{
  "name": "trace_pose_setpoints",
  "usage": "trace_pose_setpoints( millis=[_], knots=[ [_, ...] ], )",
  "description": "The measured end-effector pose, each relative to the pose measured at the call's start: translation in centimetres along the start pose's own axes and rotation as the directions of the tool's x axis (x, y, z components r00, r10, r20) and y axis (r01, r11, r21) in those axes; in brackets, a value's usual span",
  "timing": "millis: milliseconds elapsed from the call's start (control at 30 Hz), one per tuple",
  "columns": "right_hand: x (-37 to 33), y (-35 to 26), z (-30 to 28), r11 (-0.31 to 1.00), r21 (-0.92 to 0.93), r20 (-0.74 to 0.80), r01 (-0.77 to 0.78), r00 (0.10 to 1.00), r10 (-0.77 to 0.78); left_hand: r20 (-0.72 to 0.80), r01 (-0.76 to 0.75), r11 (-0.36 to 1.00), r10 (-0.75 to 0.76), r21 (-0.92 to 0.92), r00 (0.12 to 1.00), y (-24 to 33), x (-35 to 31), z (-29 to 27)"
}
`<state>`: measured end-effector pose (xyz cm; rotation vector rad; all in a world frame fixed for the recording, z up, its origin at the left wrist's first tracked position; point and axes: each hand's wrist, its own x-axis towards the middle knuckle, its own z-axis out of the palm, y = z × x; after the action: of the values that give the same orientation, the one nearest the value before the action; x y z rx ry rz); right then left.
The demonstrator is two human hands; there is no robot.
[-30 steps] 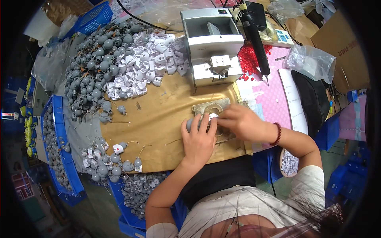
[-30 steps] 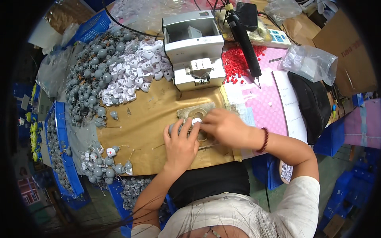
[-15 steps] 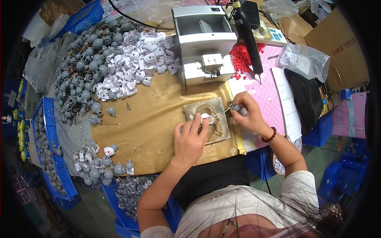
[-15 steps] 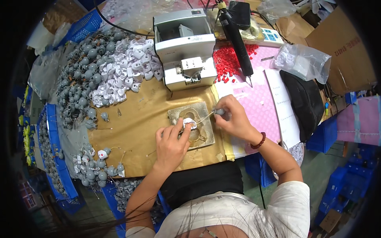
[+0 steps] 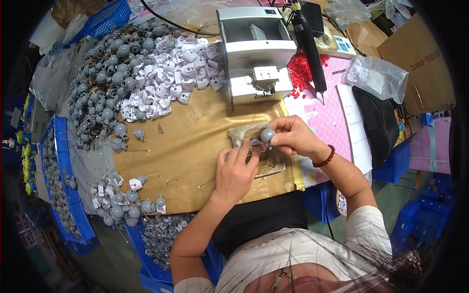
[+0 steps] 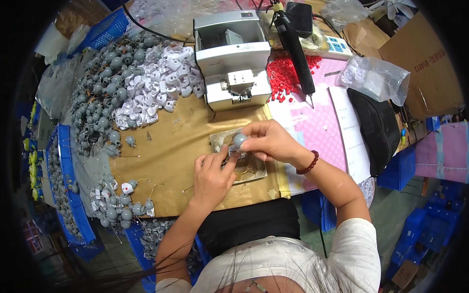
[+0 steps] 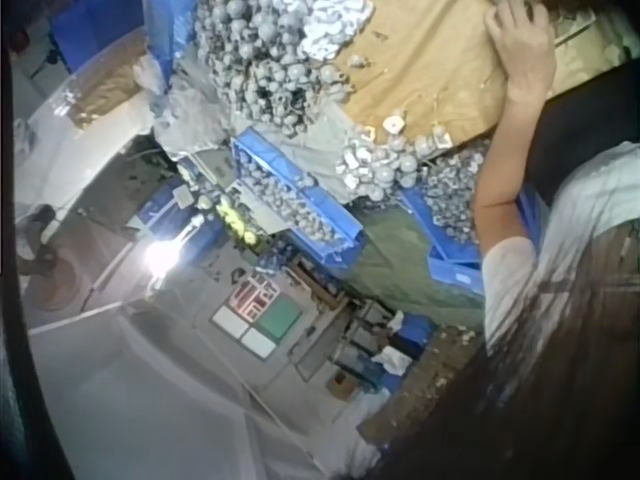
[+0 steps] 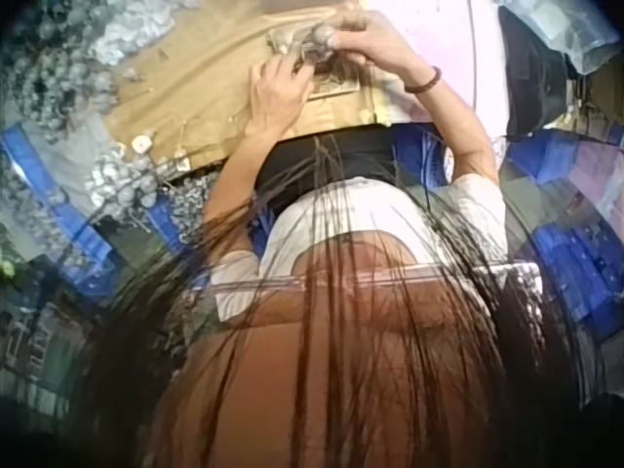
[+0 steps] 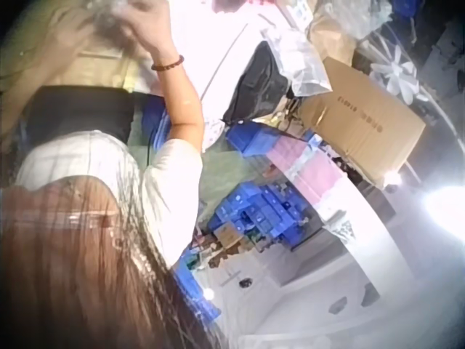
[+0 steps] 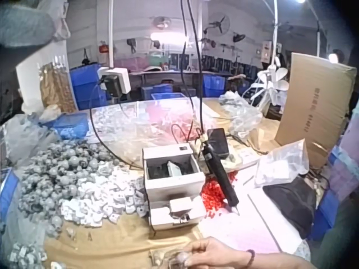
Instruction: Assembling small plastic toy components by joining spherical halves and using an electric screwdriver to secure them.
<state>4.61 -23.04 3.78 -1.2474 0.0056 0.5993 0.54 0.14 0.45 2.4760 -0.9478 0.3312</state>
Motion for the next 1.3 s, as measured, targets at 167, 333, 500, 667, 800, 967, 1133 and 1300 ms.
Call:
trace_pose_setpoints(
  millis=[167,333,500,667,800,967,1133,1300],
  knots=[
    [1.3,2.1,0.7,0.429,-0.865,0.070,0.260,0.909,-0.411,-0.011,-0.023,0.999,0.023,-0.028,1.000,-0.5,-0.1,0.0],
    [1.2,2.9,1.0,0.235,-0.949,0.084,0.210,0.887,-0.454,-0.050,0.003,0.997,-0.007,-0.071,0.999,-0.5,0.2,0.1],
    [0.7,2.0,2.0,0.344,-0.938,-0.077,0.048,0.937,-0.340,-0.004,0.217,0.963,-0.220,-0.161,0.975,0.6,2.2,-0.6],
    [2.1,-0.2,-3.6,0.088,-0.948,0.058,0.305,0.442,-0.895,0.017,0.226,0.965,-0.225,-0.137,0.974,0.8,2.9,-1.0],
    [4.2,-4.9,-14.8,-0.028,-0.982,-0.044,-0.186,0.368,-0.929,-0.009,0.178,0.981,-0.179,-0.078,0.984,0.8,3.7,-0.5],
    [4.9,-5.0,-17.4,0.382,-0.923,-0.327,-0.046,0.615,-0.718,-0.029,0.190,0.979,-0.192,-0.080,0.981,0.8,3.4,-0.2],
    [3.2,-9.2,-6.1,0.353,-0.712,-0.292,0.607,0.201,-0.935,-0.017,0.222,0.971,-0.225,-0.093,0.974,0.6,3.0,0.0],
    [3.1,-11.8,0.6,0.396,-0.369,-0.081,0.841,0.395,-0.915,-0.035,0.206,0.970,-0.212,-0.127,0.977,0.7,3.2,-0.1]
  ],
)
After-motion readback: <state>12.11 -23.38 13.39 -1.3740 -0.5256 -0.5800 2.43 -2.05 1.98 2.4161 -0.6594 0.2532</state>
